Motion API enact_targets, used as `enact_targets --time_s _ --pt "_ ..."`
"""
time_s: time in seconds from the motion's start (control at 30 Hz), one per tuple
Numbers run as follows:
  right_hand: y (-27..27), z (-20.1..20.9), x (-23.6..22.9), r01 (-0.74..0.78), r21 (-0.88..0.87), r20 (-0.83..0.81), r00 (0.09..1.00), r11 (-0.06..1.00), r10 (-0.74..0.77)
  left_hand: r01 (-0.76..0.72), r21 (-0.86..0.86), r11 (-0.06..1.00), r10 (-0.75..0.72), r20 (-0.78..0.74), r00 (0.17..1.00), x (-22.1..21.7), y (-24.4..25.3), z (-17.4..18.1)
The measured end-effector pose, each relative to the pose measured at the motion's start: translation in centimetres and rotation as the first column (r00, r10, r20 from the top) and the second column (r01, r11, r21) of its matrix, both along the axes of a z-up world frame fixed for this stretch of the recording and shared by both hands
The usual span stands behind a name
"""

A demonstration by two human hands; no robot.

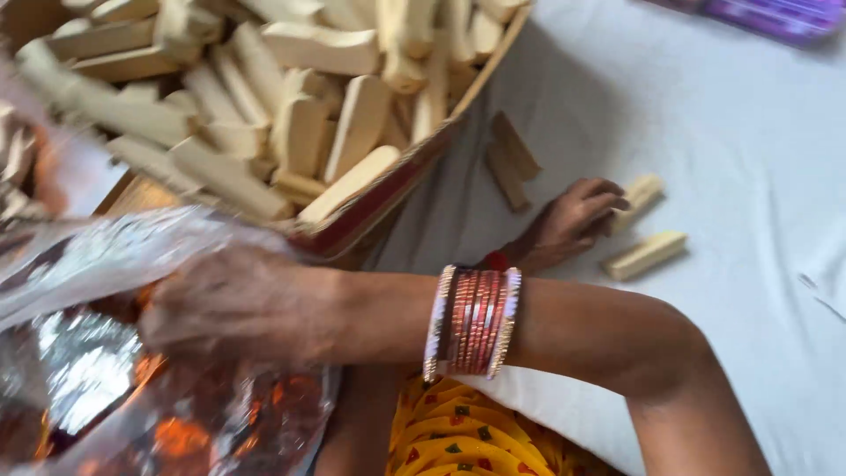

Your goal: Wraps a wooden block in foil and places it into a plastic storage container.

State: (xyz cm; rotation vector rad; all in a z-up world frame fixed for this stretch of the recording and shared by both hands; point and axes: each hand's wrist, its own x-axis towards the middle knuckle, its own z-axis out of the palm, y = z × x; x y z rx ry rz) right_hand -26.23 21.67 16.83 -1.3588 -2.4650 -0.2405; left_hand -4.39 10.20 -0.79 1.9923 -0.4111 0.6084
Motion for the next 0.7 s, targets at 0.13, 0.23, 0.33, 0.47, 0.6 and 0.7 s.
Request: enact_targets --time_s 0.13,0.23,0.33,0.47,0.6,0.7 --pt "-2.5 2.6 2.7 -0.031 0.22 -0.503 0.853 0.975 0.141 -0.032 0.009 0.999 0.033 -0.042 0.999 -0.6 0.3 2.0" --pt "-5.9 -1.6 6.5 0.049 0.154 -0.694 0.716 0.987 0.073 0.004 -0.087 0.996 -0.013 -0.102 0.995 -0.8 0.3 1.6" --pt "-18.0 4.5 16.5 0.169 0.209 -0.7 0.714 0.963 0.027 -0.175 -0.099 0.98 0.164 -0.111 0.98 -0.6 -0.4 1.3" --pt "-30.5 2.8 24.4 0.527 0.041 -0.754 0.573 0.849 -0.32 -0.183 -0.09 0.979 0.152 -0.278 0.948 2.0 3.3 -9.8" --pt "-39.1 -3.4 27.9 0.827 0.212 -0.452 0.555 0.52 -0.699 -0.114 -0.3 0.947 -0.007 -0.375 0.927 5.6 2.7 -10.6" --pt "-41.8 -9.4 29.6 0.849 0.258 -0.299 0.525 0.462 -0.797 0.075 -0.682 0.727 -0.353 -0.278 0.893 4.2 0.0 -1.3"
